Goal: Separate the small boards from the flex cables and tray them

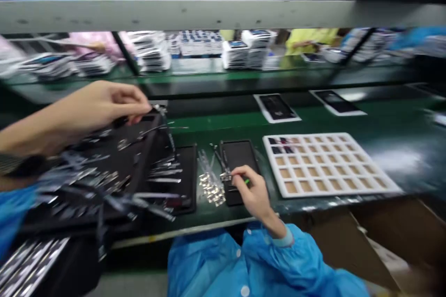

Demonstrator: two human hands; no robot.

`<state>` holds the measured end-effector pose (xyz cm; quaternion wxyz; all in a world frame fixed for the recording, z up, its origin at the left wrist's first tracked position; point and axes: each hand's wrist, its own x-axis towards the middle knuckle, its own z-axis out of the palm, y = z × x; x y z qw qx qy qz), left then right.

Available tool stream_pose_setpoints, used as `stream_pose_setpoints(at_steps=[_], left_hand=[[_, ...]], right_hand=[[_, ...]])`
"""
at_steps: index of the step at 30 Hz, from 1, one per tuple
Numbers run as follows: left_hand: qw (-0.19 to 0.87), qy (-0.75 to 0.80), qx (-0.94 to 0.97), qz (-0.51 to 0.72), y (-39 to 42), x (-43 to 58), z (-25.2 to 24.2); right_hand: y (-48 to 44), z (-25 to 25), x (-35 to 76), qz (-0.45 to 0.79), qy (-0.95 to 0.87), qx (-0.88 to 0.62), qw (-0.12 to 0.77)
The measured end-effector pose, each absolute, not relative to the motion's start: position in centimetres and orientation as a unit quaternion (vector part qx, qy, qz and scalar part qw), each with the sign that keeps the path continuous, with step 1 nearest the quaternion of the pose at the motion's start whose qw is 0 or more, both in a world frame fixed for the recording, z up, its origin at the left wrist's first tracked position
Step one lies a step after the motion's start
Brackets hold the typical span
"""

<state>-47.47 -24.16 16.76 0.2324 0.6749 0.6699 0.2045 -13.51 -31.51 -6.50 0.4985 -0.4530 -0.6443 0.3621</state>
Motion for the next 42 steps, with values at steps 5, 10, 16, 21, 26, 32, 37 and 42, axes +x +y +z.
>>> stream_pose_setpoints(at_steps=[5, 10, 16, 21, 26, 32, 37, 42], left_hand=[[0.312, 0.594, 0.737, 0.08, -20.7, -41.1, 16.0], [0.411, 0.483, 0.773, -0.003, -18.1, -31.8, 14.1], [0.452, 0.43, 0.781, 0.003, -14.9, -22.1, 15.0], [0.507, 0.394, 0.764, 0.062, -13.9, -15.4, 14.9], [0.571, 0.341, 0.743, 0.071, -17.5, -10.2, 10.3], [0.598, 0.348, 0.722, 0.015, -24.4, -8.7, 4.1], [0.529, 0.351, 0.771, 0.055, -25.9, -9.7, 1.7], [0.465, 0.351, 0.81, 0.063, -25.9, -10.4, 0.8]], right_hand=[[-33.0, -5.0, -13.1, 0.466, -0.687, -0.368, 0.419], [-34.5, -5.6, -9.7, 0.402, -0.701, -0.391, 0.441], [-37.2, -9.0, -1.0, 0.382, -0.546, -0.543, 0.511], [-39.5, -9.9, 3.4, 0.411, -0.448, -0.561, 0.563], [-37.2, -8.3, 3.0, 0.508, -0.324, -0.433, 0.671], [-34.4, -7.9, 3.0, 0.568, -0.172, -0.347, 0.726], [-35.1, -7.9, 2.9, 0.557, -0.165, -0.363, 0.728], [-35.4, -7.5, 2.6, 0.538, -0.193, -0.4, 0.717]])
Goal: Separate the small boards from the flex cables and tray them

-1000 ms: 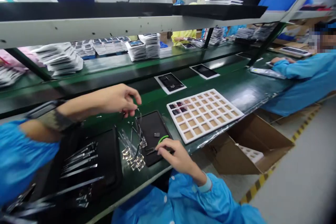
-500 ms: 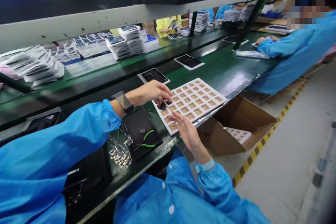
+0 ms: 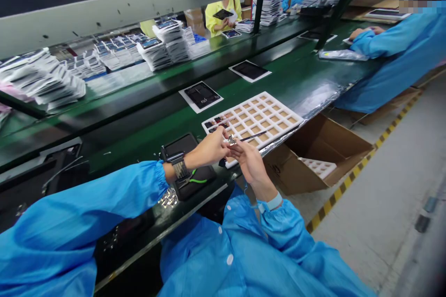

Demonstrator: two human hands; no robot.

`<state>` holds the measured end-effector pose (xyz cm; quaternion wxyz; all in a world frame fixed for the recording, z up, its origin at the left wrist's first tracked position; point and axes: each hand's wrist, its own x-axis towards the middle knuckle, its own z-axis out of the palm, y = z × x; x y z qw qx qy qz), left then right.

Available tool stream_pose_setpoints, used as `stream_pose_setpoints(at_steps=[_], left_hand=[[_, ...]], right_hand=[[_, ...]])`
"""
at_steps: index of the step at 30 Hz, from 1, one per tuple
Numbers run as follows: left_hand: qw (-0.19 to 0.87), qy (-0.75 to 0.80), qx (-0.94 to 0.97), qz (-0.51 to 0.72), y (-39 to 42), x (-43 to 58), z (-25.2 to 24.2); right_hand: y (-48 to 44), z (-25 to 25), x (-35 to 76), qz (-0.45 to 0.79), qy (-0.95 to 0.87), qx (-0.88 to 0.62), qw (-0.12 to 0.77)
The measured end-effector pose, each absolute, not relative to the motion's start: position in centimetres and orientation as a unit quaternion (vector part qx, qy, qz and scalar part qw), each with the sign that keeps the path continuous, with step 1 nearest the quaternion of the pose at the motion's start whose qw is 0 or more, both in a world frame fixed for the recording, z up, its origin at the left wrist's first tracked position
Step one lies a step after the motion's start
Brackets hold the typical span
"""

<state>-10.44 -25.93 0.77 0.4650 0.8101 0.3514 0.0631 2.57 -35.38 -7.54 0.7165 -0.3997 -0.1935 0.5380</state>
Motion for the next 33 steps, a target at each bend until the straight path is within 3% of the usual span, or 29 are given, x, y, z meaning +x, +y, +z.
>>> stream_pose_setpoints(at_steps=[4, 12, 17, 21, 25, 33], left_hand=[[0.416, 0.343, 0.841, 0.044, -26.1, -10.8, 1.7], [0.178, 0.308, 0.933, 0.056, -24.8, -9.9, 4.9], [0.261, 0.282, 0.923, -0.005, -23.5, -8.7, 6.5], [0.325, 0.28, 0.903, -0.017, -21.2, -7.4, 7.1], [0.303, 0.335, 0.892, -0.024, -16.3, -4.5, 8.1], [0.294, 0.427, 0.855, 0.005, -3.8, 9.3, 9.0]], right_hand=[[-35.2, -7.7, 2.7, 0.506, -0.223, -0.436, 0.71], [-34.7, -5.7, 4.0, 0.496, -0.34, -0.469, 0.647], [-34.6, -5.1, 4.6, 0.508, -0.36, -0.467, 0.627], [-34.9, -6.5, 5.4, 0.408, -0.356, -0.515, 0.665], [-37.3, -9.1, 6.3, 0.256, -0.323, -0.583, 0.7], [-42.5, -16.5, 9.1, 0.131, -0.209, -0.716, 0.652]])
